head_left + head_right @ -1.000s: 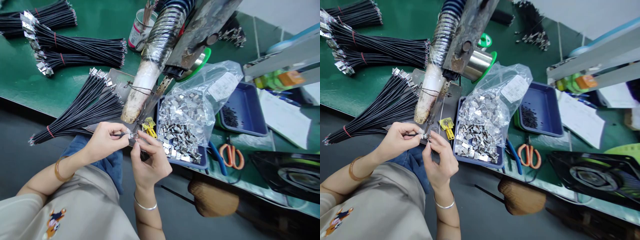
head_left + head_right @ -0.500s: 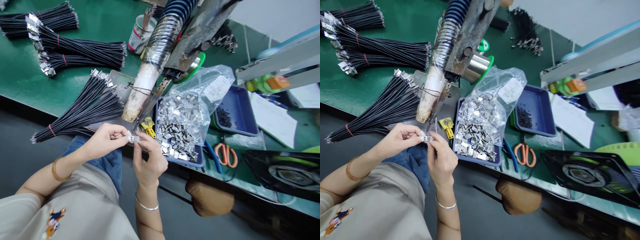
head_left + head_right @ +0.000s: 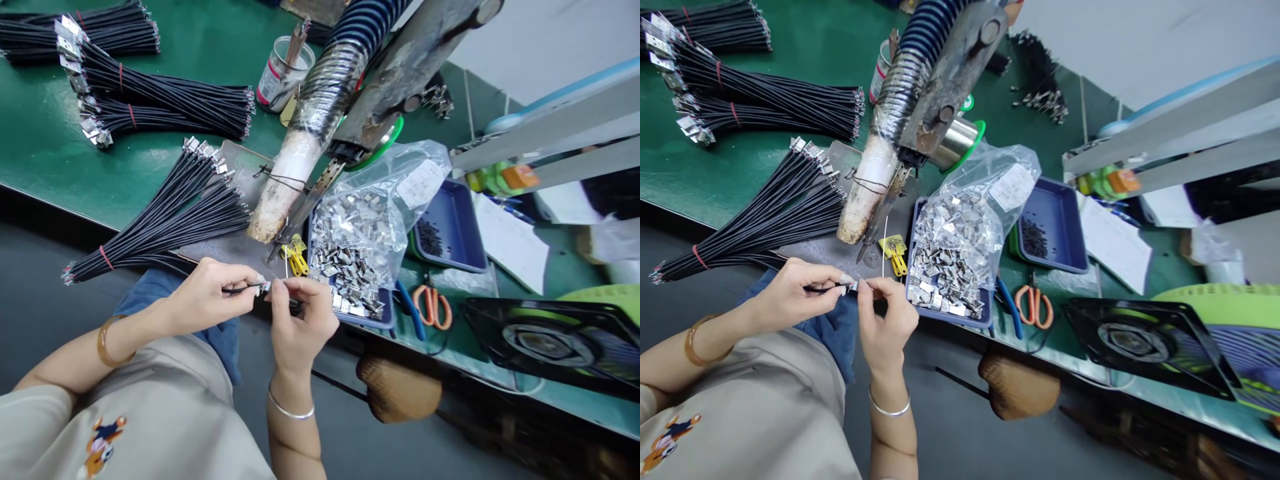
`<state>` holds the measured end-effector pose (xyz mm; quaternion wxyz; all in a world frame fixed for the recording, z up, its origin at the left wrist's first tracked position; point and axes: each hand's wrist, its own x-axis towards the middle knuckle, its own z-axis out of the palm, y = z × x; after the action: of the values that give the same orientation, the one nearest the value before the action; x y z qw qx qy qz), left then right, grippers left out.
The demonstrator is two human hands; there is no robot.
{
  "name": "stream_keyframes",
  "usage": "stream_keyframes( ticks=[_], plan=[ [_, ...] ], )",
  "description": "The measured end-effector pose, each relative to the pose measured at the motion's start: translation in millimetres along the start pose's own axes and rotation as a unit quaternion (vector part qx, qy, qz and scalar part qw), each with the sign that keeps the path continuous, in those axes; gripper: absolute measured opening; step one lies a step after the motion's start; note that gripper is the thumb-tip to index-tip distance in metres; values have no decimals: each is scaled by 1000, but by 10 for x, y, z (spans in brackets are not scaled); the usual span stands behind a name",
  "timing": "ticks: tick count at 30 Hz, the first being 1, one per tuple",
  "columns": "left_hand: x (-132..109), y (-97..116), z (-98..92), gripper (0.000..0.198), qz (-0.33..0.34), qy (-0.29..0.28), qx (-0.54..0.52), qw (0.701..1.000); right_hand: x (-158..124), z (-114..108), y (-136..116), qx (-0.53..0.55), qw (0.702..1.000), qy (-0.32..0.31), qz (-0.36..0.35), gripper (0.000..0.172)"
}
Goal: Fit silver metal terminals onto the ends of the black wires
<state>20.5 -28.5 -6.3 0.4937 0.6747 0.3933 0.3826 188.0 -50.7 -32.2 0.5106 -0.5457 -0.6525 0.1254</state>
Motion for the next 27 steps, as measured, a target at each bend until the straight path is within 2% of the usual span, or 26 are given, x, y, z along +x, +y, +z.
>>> stream_keyframes(
  ticks=[2, 5, 8, 10, 16, 23, 27],
  plan=[
    [4, -17, 27, 18, -21, 19, -27, 999, -32, 7, 19, -31, 998, 6, -45, 8],
    [25, -26, 67, 19, -47, 48, -55, 996, -80, 15, 34, -35, 998, 25, -56, 6],
    [55, -19, 92, 20, -71, 75, -77, 992, -125, 20, 31, -28, 991, 124, -46, 6],
    [77, -15, 105, 18, -88, 89, -91, 988, -142, 24, 25, -13, 986, 159, -37, 7],
    [148, -51, 137, 17, -111, 113, -100, 982, -96, 90, 35, -71, 988, 66, -122, 17],
    [203, -65, 173, 17, -108, 141, -56, 982, -19, 188, 31, -46, 993, 68, -80, 14],
    [225, -17, 160, 17, -89, 148, -45, 984, 31, 179, -9, -40, 993, 75, -85, 15]
  ],
)
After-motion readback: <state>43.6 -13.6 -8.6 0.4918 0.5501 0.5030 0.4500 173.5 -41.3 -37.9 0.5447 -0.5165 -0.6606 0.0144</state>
